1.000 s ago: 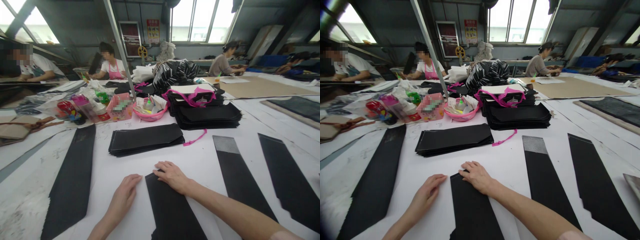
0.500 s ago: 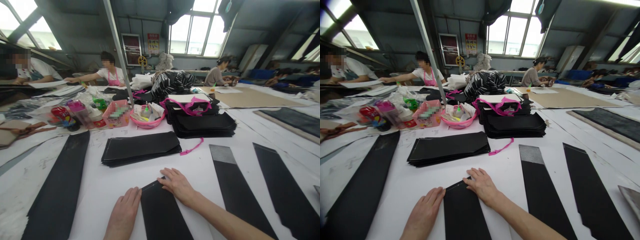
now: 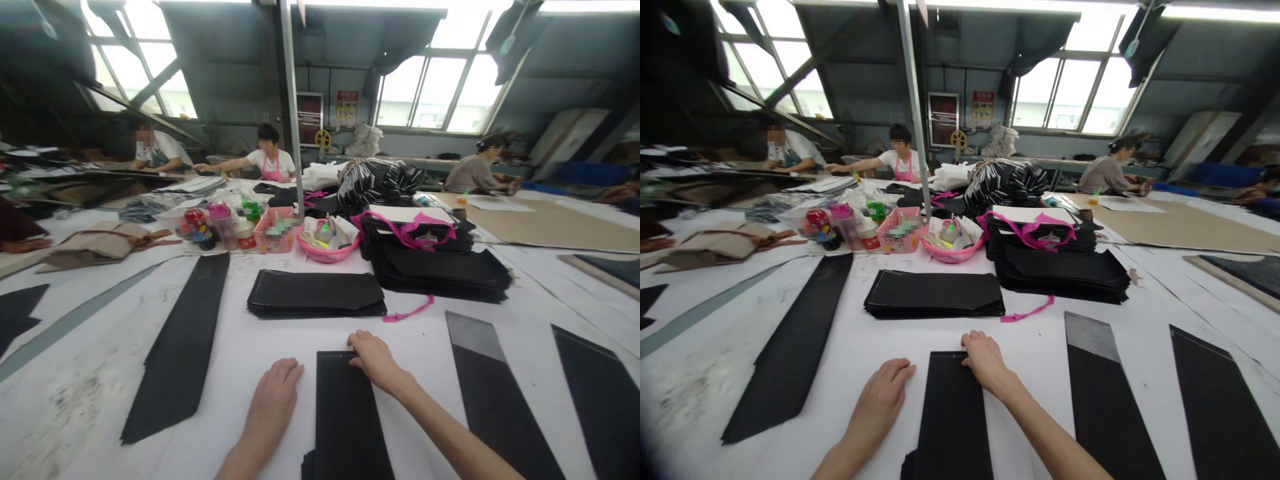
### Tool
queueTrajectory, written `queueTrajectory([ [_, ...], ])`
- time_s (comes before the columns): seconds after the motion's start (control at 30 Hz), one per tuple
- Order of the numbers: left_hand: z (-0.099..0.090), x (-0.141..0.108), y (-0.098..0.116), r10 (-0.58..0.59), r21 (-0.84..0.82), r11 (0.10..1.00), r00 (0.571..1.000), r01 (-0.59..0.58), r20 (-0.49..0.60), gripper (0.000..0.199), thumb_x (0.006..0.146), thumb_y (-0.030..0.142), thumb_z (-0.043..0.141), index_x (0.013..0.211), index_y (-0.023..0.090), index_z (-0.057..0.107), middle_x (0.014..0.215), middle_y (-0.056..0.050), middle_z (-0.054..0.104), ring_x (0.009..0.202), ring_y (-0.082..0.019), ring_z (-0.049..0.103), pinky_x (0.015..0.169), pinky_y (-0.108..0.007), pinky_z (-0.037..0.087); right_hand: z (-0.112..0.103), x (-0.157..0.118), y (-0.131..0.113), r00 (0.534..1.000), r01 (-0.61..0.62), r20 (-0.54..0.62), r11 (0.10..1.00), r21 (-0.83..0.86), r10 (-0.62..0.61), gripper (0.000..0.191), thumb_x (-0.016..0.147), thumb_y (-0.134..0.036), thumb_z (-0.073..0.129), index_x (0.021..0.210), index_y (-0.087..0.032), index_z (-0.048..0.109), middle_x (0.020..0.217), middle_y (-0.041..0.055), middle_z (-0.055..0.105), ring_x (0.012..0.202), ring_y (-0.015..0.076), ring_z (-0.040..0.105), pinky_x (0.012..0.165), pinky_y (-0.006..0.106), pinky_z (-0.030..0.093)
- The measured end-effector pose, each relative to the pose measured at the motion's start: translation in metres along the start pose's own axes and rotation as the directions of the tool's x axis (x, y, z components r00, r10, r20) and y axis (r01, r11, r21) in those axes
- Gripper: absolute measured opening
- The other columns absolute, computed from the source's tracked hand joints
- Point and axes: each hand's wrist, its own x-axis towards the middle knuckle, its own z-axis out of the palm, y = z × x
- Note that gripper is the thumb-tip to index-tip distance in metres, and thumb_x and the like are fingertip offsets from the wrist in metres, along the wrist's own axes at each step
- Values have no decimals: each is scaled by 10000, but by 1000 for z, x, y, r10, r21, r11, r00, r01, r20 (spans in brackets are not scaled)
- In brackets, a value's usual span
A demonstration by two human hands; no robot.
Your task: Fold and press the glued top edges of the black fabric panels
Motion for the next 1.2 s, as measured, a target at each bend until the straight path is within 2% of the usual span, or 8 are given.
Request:
queueTrajectory([
  [0.17,-9,3,-1,-86,-265,960,996,84,4,286,902,153,438,1152,196,570,1109,-81,594,1058,-223,541,915,-408,472,-8,10,2,997,-33,78,993,109,25,104,647,-149,763,707,-179,683,780,28,667,725,185,609,589,234,377],
  [0.33,-40,18,12,-170,-507,846,985,164,34,366,931,399,450,1244,219,508,1119,-73,588,1008,-183,571,864,-330,491,-26,-3,-10,996,-4,91,966,259,-20,32,728,-226,698,723,-195,696,670,-25,657,646,126,580,555,202,342],
  [0.5,-71,44,40,41,-468,884,997,-8,62,223,915,366,499,1016,250,662,916,-22,658,873,-183,594,779,-294,455,-47,-18,-32,988,59,110,919,389,-109,126,770,-313,668,728,-205,717,607,-43,631,602,114,548,543,200,341],
  [0.63,-79,48,51,69,-501,865,995,-21,77,265,948,302,437,847,210,664,773,-1,648,722,-140,589,664,-238,418,-61,-30,-47,991,102,28,858,503,-134,170,825,-302,603,751,-210,725,648,-28,663,628,132,577,572,207,376],
  [0.8,-92,39,46,67,-521,853,995,-22,68,261,950,275,423,844,208,652,763,3,652,704,-136,589,665,-228,408,-73,-48,-52,985,174,-95,881,440,-147,195,876,-295,545,840,-264,734,788,-16,717,711,155,635,662,230,425],
  [0.9,-101,31,40,55,-528,849,995,-5,79,270,950,252,409,846,200,653,772,-6,655,721,-144,593,690,-236,414,-78,-55,-51,989,119,-134,883,453,-64,126,824,-273,618,760,-258,726,744,-23,713,679,151,635,634,229,423],
  [1.07,-108,22,37,69,-471,882,995,-29,67,264,948,234,388,875,212,642,793,-8,661,739,-159,604,701,-256,429,-81,-60,-53,986,-9,-139,863,505,91,144,690,-239,744,579,-213,656,600,-42,664,569,130,579,539,219,380],
  [1.2,-107,15,31,105,-373,923,994,-100,-9,276,955,227,365,885,226,633,781,-4,658,716,-157,612,671,-252,447,-89,-65,-54,995,42,-94,810,586,16,121,755,-184,668,639,-209,691,629,-39,683,613,130,605,566,203,403],
])
